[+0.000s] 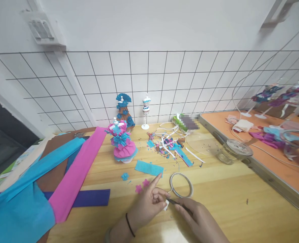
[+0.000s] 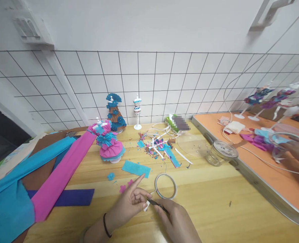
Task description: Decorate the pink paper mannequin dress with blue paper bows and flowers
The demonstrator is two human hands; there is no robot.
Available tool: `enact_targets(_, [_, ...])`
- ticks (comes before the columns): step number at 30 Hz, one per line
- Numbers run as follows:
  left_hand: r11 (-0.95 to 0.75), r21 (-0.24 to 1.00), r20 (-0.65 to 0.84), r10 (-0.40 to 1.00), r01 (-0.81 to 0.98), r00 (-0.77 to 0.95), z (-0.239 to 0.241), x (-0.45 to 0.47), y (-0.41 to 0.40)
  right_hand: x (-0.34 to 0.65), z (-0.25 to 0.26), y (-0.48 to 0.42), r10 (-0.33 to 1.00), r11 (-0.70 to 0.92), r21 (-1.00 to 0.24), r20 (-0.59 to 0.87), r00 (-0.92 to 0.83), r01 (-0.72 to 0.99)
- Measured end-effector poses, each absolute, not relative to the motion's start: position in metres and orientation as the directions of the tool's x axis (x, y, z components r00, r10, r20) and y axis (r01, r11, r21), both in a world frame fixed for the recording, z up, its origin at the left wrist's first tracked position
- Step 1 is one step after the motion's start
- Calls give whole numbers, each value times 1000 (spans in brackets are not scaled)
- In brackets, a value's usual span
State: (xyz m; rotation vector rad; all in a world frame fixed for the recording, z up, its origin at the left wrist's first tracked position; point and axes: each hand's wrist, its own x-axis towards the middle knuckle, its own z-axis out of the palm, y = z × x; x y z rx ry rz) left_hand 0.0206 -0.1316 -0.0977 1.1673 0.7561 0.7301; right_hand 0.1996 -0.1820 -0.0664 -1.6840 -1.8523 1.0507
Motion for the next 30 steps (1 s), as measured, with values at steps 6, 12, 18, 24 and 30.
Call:
enact_targets(6, [228,967,-127,820,-114,557,-100,20,-132,199,-66,-181,974,-15,-751,-161,-161,661])
enact_targets(12, [191,976,-102,825,-104,555,-103,19,-132,200,-65,-182,971,-9,-742,-166,-171,670])
enact_targets(18, [166,983,-94,829,-82,552,-107,18,-131,203,-66,-188,975,-25,-719,-172,-142,694])
enact_targets(24, [153,986,-100,854,-62,511,-108,18,-132,231,-67,-190,988,-127,-660,-154,33,741])
enact_targets(30, [73,997,-63,870,-1,488,-107,17,-135,285,-87,-192,932,-330,-338,32,361,881])
